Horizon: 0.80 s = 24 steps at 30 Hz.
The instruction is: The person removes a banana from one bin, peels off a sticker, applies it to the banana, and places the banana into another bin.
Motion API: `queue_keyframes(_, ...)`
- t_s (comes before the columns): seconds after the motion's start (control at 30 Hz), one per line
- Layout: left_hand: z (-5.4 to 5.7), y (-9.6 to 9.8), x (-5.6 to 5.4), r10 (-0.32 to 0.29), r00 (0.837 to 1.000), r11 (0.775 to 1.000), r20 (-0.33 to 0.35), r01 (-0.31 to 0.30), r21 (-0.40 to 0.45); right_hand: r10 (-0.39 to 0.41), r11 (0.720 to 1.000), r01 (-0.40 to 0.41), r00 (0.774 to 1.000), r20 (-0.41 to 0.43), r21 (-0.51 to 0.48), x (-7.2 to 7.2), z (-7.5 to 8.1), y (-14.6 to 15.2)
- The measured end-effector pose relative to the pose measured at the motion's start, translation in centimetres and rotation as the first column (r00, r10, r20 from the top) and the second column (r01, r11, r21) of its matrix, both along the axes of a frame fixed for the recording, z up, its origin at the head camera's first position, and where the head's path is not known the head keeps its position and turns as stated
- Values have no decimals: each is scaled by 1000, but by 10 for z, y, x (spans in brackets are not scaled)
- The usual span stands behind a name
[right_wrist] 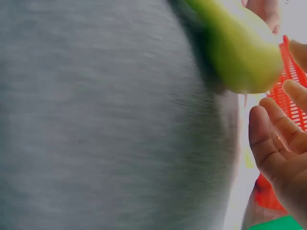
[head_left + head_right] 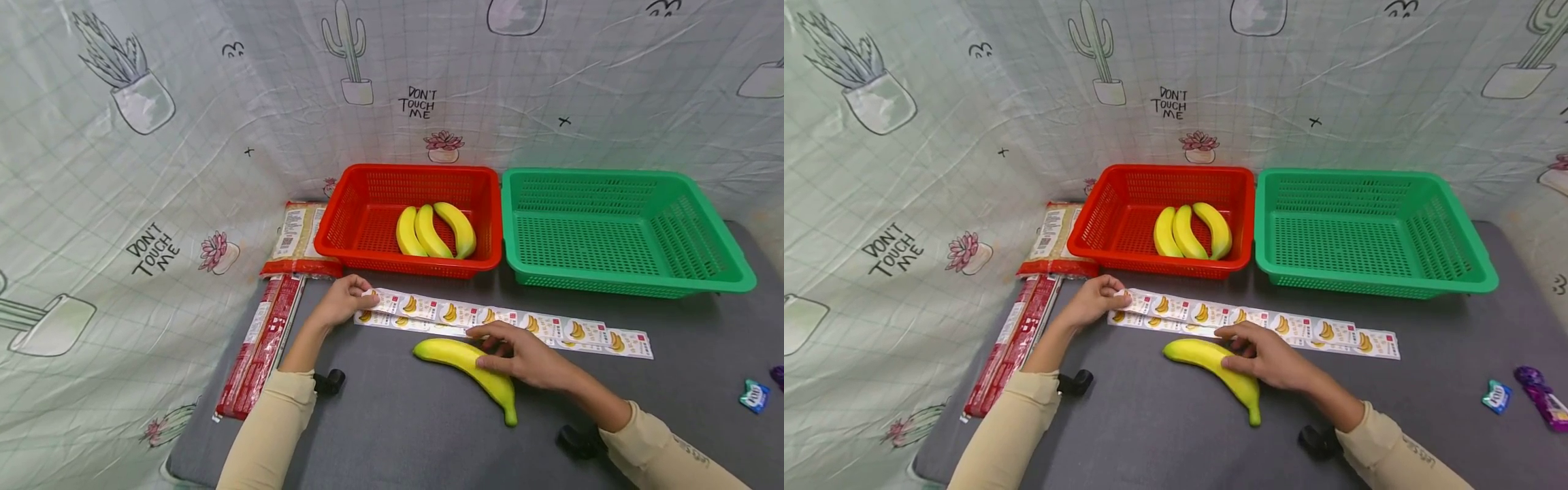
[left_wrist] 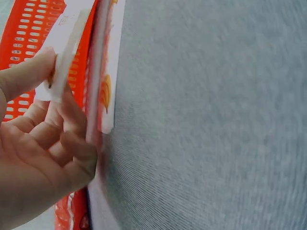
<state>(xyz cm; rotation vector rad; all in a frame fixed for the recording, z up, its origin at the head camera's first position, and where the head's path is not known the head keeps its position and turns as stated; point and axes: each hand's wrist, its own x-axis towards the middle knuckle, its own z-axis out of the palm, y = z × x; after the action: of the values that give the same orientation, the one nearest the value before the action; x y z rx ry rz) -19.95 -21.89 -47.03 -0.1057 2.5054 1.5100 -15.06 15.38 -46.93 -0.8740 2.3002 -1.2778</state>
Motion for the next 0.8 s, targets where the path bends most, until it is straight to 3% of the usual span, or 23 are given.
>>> queue_keyframes(0.23, 6, 8, 2, 6, 1000, 995, 14, -7, 103, -95, 995, 97, 988, -124, 15, -28, 23, -17)
queue_keyframes(0.47, 16, 23, 9, -4, 1000, 988, -27, 8, 153, -72, 997, 77, 981, -180, 24, -58, 47, -66)
queue_keyframes(0.6, 22, 32, 10, -20, 998, 982, -52, 29, 185, -32, 999, 38, 980, -195, 28, -65, 53, -94)
queue_keyframes(0.8, 26, 41, 13, -38, 998, 980, -58, 49, 192, -33, 999, 42, 968, -249, 33, -68, 58, -121)
